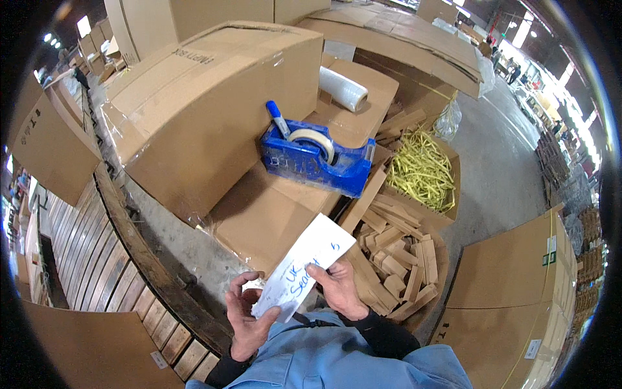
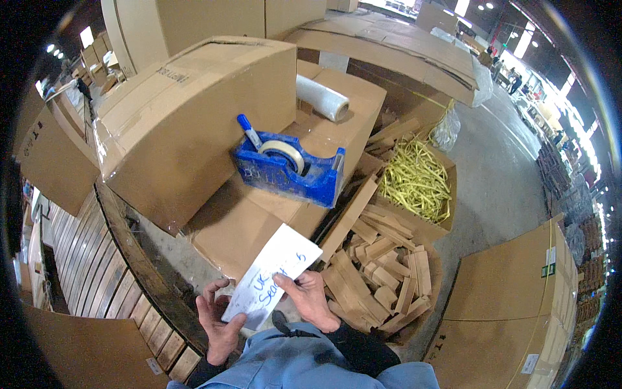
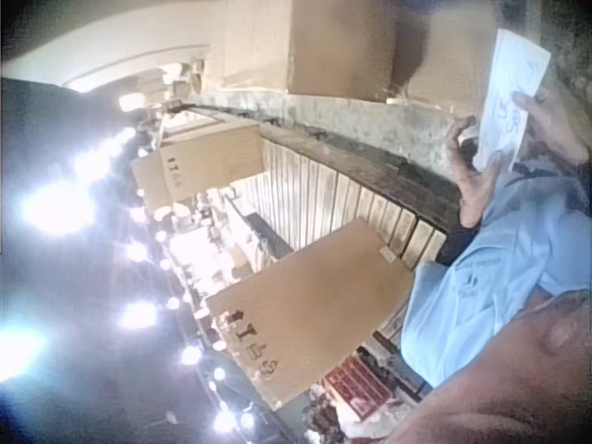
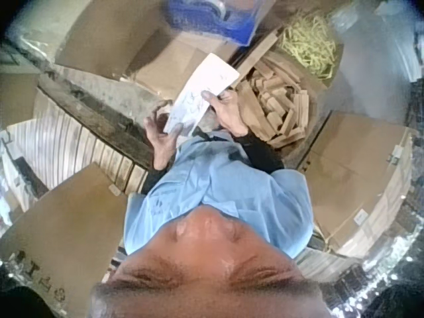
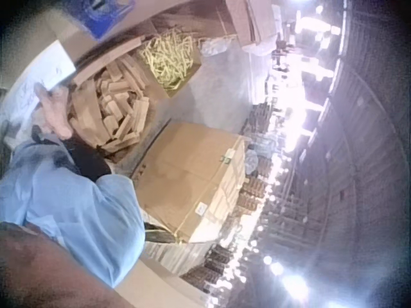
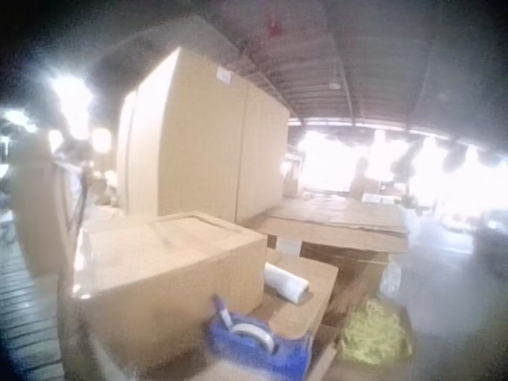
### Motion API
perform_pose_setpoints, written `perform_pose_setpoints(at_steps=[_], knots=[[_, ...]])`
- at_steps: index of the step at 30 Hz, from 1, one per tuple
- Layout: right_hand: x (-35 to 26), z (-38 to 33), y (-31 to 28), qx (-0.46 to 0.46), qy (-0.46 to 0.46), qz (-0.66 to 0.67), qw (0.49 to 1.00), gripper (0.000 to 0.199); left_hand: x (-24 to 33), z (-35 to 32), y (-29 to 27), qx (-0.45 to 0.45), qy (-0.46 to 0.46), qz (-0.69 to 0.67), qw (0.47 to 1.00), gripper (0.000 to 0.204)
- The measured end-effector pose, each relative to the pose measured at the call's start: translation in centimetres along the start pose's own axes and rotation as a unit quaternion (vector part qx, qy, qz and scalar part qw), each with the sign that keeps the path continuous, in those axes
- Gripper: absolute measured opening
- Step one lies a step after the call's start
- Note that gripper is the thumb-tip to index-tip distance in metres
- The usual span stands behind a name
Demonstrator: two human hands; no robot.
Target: The person wraps a yellow strap around a stack of cardboard boxes on a wooden pallet, ties a knot, and secures the strap with small cardboard pieces. They then attach a handwritten label to the package.
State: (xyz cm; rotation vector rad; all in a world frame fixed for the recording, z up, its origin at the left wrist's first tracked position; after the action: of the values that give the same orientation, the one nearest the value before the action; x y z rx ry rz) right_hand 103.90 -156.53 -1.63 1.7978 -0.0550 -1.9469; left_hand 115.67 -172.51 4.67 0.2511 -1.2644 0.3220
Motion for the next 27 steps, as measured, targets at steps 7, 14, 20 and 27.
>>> perform_pose_setpoints(at_steps=[7,14,20,27], knots=[[-3.6,0.6,1.8,-0.225,-0.047,-0.117,0.966,0.023,-2.5,1.3,-0.3,-0.047,-0.234,-0.047,0.97,0.031],[-2.3,0.1,0.7,-0.043,-0.005,-0.045,0.998,0.015,-2.1,2.1,-0.6,0.066,-0.199,0.013,0.978,0.03],[-2.7,-0.1,0.6,-0.019,-0.036,-0.029,0.999,0.013,-1.9,2.3,-0.1,0.064,-0.176,-0.024,0.982,0.031],[-3.0,-0.1,0.7,-0.07,-0.031,-0.061,0.995,0.012,-1.6,2.1,-0.1,0.057,-0.18,0.02,0.982,0.029]])
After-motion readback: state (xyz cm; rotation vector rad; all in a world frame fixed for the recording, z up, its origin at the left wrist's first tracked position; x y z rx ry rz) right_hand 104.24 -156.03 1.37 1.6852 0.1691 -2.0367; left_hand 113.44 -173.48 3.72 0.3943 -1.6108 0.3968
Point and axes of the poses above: each hand's wrist, its own z-axis towards the middle knuckle, its own y-axis out of the palm, x = y × z, the point moved 8 cm from there along z, towards the middle knuckle, and after that the axes turned 14 degrees about -y, right-handed, at the moved point
